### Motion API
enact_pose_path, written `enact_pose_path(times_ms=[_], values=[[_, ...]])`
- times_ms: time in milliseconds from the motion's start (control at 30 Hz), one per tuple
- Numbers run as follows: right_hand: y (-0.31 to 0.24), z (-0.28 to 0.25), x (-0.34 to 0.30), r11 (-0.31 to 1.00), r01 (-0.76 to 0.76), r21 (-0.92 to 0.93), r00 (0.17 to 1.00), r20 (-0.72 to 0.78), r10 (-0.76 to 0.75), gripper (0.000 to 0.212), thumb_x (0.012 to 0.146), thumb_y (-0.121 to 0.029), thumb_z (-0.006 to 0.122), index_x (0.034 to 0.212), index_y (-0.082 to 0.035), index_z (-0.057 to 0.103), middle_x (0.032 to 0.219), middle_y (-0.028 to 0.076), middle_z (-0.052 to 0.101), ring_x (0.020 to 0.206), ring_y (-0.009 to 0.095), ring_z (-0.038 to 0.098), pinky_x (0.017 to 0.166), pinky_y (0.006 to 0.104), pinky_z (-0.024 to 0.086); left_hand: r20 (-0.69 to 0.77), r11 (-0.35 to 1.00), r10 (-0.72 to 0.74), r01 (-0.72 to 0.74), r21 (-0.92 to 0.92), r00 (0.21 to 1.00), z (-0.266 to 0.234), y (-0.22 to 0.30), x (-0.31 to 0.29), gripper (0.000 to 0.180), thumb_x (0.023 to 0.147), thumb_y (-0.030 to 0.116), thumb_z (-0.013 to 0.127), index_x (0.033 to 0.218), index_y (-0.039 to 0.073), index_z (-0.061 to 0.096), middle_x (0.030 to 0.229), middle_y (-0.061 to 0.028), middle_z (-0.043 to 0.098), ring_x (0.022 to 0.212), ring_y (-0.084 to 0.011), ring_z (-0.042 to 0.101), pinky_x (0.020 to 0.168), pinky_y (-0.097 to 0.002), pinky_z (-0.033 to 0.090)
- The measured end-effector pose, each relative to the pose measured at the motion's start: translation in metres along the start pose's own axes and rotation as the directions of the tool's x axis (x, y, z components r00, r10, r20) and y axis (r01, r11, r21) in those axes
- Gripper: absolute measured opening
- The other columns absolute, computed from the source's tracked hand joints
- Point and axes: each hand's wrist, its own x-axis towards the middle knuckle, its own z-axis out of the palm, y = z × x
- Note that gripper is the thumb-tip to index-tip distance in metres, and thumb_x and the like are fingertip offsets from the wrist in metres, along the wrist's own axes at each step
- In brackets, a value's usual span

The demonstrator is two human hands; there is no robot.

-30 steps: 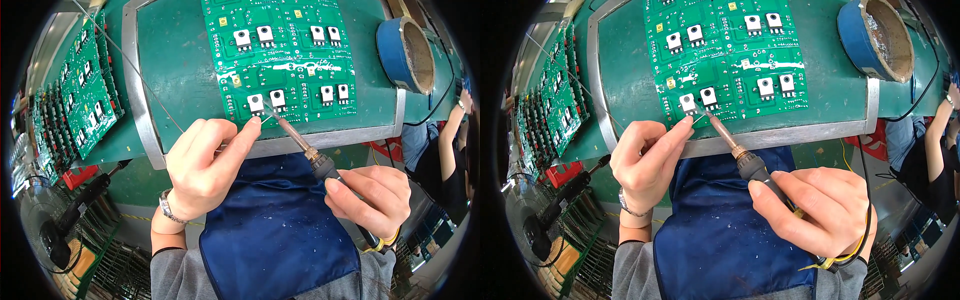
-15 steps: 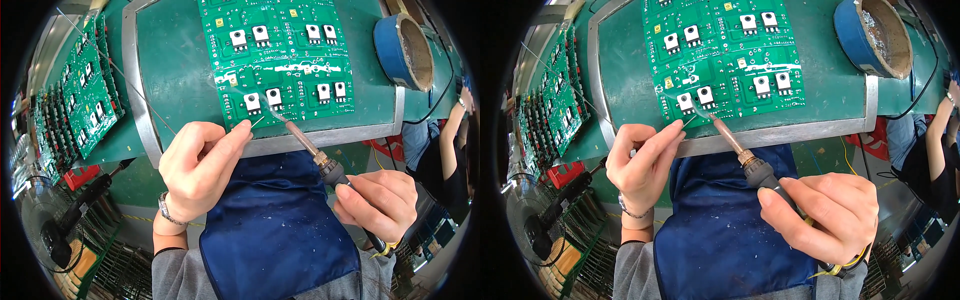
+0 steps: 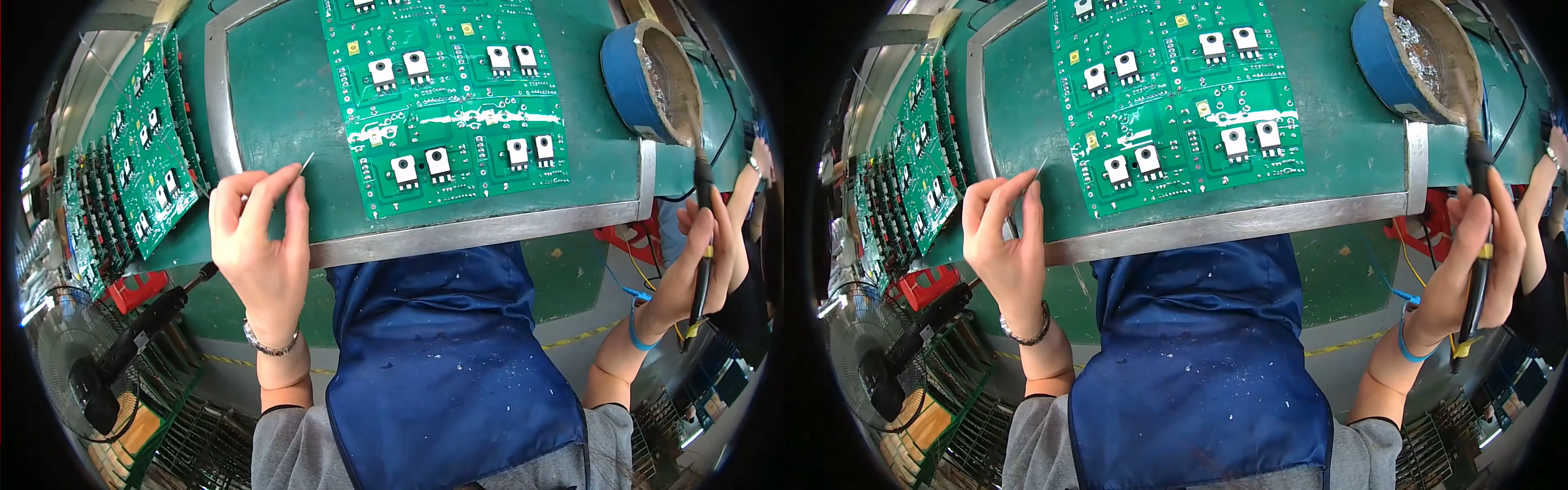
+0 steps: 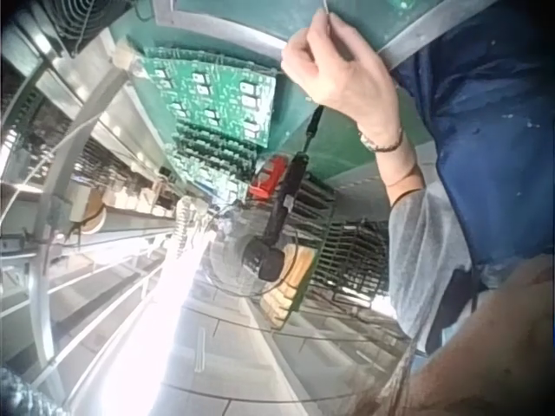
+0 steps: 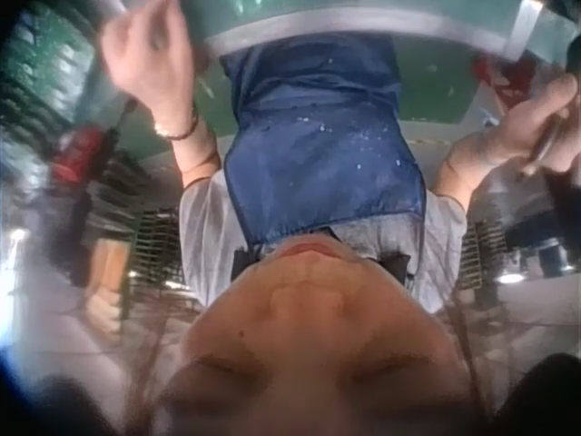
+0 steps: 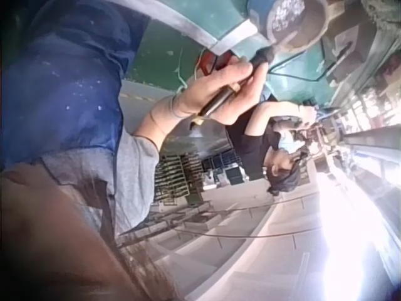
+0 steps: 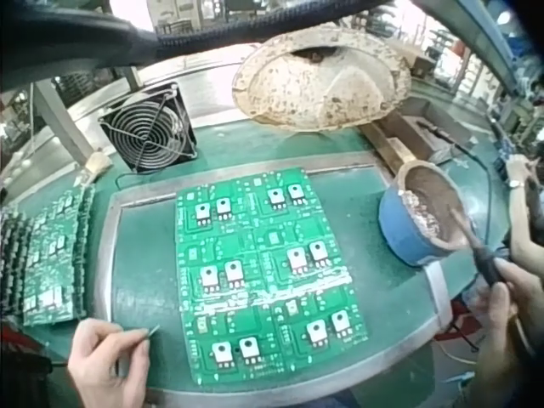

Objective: The person solders components onto circuit boards using a soldering iron and solder wire. The person turns the circuit boards by hand, shows one to a coworker, and solders additional components.

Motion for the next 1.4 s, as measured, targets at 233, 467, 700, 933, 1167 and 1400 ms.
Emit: enact_pose_path(times_ms=[233,467,700,933,1167,1400], values=[[0.0,-0.019,-0.002,0.973,-0.209,0.097,0.924,0.345,0.164,0.034,0.098,-0.016,0.053,0.121,0.009,0.056,0.102,0.019,0.067,0.086,0.02,0.067,0.08,0.0311,0.055,-0.098,0.988,0.145,-0.149,-0.043,0.985,0.005,0.014,0.013,0.034,0.08,-0.006,0.063,0.111,0.006,0.068,0.11,-0.0103,0.058,0.101,-0.0229,0.058,0.08,-0.0348,0.049],[-0.038,0.073,-0.008,0.916,0.055,0.397,0.962,0.224,-0.154,0.039,0.075,0.001,0.074,0.113,-0.006,0.067,0.092,0.012,0.069,0.076,0.02,0.066,0.07,0.0275,0.052,0.178,0.839,-0.164,0.233,-0.491,0.97,0.028,0.029,0.021,0.039,0.091,0.004,0.06,0.128,-0.002,0.053,0.104,-0.008,0.059,0.077,-0.0091,0.056,0.061,-0.0211,0.047],[-0.05,0.087,-0.014,0.839,-0.135,0.527,0.971,0.239,0.007,0.04,0.078,0.004,0.07,0.116,-0.004,0.063,0.095,0.01,0.069,0.083,0.016,0.068,0.074,0.0269,0.054,0.255,0.732,-0.233,0.342,-0.589,0.939,0.031,0.03,0.022,0.04,0.095,0.009,0.057,0.132,-0.001,0.049,0.097,-0.0017,0.058,0.08,-0.0047,0.054,0.067,-0.019,0.045],[-0.058,0.076,-0.02,0.669,-0.295,0.682,0.945,0.313,0.098,0.045,0.081,0.005,0.068,0.124,-0.002,0.057,0.107,0.012,0.066,0.097,0.018,0.067,0.084,0.0298,0.056,0.351,0.262,-0.346,0.449,-0.854,0.87,0.026,0.032,0.025,0.039,0.1,0.012,0.046,0.135,-0.004,0.045,0.121,-0.0101,0.059,0.105,-0.0106,0.058,0.092,-0.0244,0.045],[-0.06,0.072,-0.016,0.627,-0.344,0.699,0.928,0.353,0.116,0.046,0.081,0.004,0.069,0.124,-0.002,0.056,0.108,0.012,0.066,0.099,0.019,0.066,0.086,0.0302,0.055,0.43,-0.003,-0.375,0.463,-0.886,0.821,0.021,0.038,0.029,0.039,0.099,0.01,0.045,0.136,-0.003,0.044,0.124,-0.0125,0.058,0.107,-0.0133,0.06,0.091,-0.0271,0.049],[-0.044,0.05,-0.013,0.777,-0.115,0.619,0.972,0.232,-0.04,0.032,0.087,-0.005,0.066,0.118,0.003,0.061,0.101,0.015,0.069,0.091,0.02,0.069,0.081,0.0302,0.055,0.449,-0.072,-0.385,0.459,-0.885,0.806,0.02,0.038,0.03,0.04,0.099,0.009,0.045,0.137,-0.005,0.041,0.122,-0.0133,0.059,0.104,-0.0139,0.062,0.089,-0.0272,0.052]])
